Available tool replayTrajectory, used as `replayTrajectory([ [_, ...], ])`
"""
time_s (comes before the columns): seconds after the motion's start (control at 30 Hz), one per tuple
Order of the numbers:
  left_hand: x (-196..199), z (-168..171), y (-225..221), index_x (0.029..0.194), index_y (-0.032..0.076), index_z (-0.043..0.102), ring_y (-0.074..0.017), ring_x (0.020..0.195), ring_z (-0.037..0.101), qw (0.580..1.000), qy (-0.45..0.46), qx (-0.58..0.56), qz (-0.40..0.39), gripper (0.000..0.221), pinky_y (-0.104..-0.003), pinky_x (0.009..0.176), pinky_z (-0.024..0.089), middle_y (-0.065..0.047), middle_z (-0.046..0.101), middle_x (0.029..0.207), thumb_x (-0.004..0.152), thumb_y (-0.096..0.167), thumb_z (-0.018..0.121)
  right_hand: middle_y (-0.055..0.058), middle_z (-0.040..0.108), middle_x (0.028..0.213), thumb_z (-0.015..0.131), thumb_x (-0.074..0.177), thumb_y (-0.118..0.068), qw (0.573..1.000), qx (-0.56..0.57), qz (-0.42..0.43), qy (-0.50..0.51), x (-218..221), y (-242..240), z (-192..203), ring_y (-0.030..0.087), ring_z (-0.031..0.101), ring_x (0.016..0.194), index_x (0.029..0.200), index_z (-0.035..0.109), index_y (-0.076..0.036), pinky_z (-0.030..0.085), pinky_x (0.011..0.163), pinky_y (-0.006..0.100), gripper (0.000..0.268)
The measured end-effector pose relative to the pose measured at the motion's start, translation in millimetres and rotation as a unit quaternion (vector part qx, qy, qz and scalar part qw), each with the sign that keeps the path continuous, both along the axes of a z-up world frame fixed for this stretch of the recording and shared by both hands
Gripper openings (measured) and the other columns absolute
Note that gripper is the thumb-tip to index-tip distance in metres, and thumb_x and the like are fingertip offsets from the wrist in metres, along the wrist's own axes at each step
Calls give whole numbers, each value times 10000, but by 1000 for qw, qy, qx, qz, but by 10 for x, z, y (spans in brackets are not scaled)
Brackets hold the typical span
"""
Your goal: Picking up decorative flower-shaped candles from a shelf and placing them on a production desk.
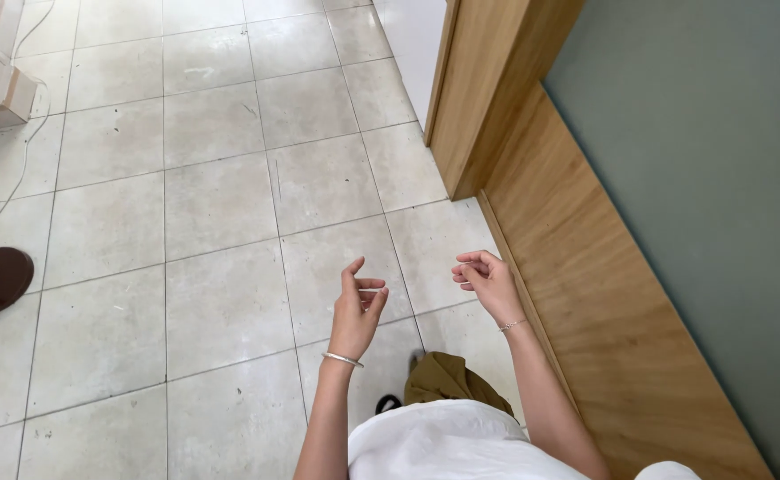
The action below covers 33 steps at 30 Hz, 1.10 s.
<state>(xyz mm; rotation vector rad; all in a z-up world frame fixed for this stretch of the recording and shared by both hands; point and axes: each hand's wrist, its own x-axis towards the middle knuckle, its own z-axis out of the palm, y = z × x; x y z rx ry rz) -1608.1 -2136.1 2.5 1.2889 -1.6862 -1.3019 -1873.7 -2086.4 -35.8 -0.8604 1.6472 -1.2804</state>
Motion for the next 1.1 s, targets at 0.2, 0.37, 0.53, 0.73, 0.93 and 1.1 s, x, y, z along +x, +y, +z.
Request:
replayTrajectory([
  [0.2,-169,-197,-1125,1481,69,358,-201,878,737,1000,18,2,21,623,-333,789,614,-100,738,1071,948,150,670,70,757,1003,599,970,-71,999,37,12,22,-158,-1272,-94,135,740,881,1120,691,-26,590,743,274,181],
  [0.37,-451,-92,-2301,1455,71,401,-204,878,734,999,9,-3,32,572,-335,787,612,-94,743,1075,951,147,661,52,744,994,612,963,-81,999,24,30,22,-393,-2574,-51,135,737,876,1114,696,-26,589,738,281,182],
  [0.53,-859,2,-3444,1418,72,466,-202,915,731,999,11,-15,29,501,-334,814,607,-95,748,1073,962,147,658,44,744,988,625,967,-103,999,7,40,33,-724,-3775,109,128,734,875,1107,702,-29,593,741,277,176],
  [0.73,-1158,-34,-4517,1400,79,490,-192,929,733,1000,18,2,24,481,-335,831,607,-91,749,1075,957,146,663,38,747,997,618,968,-97,999,13,33,35,-1024,-4866,64,129,730,878,1112,705,-28,594,735,276,182],
  [0.93,-1340,-187,-5681,1383,75,506,-192,926,734,1000,21,12,-14,466,-335,822,609,-93,752,1071,951,135,669,51,750,1001,615,968,-97,999,33,-2,10,-1227,-5777,-131,136,737,885,1122,702,-32,584,736,271,189],
  [1.1,-1447,-148,-6945,1327,62,566,-196,932,736,997,26,9,-71,390,-331,834,601,-87,750,1081,958,135,669,57,748,990,615,977,-102,998,21,-55,4,-1320,-6704,-195,133,733,889,1129,693,-26,580,744,268,187],
])
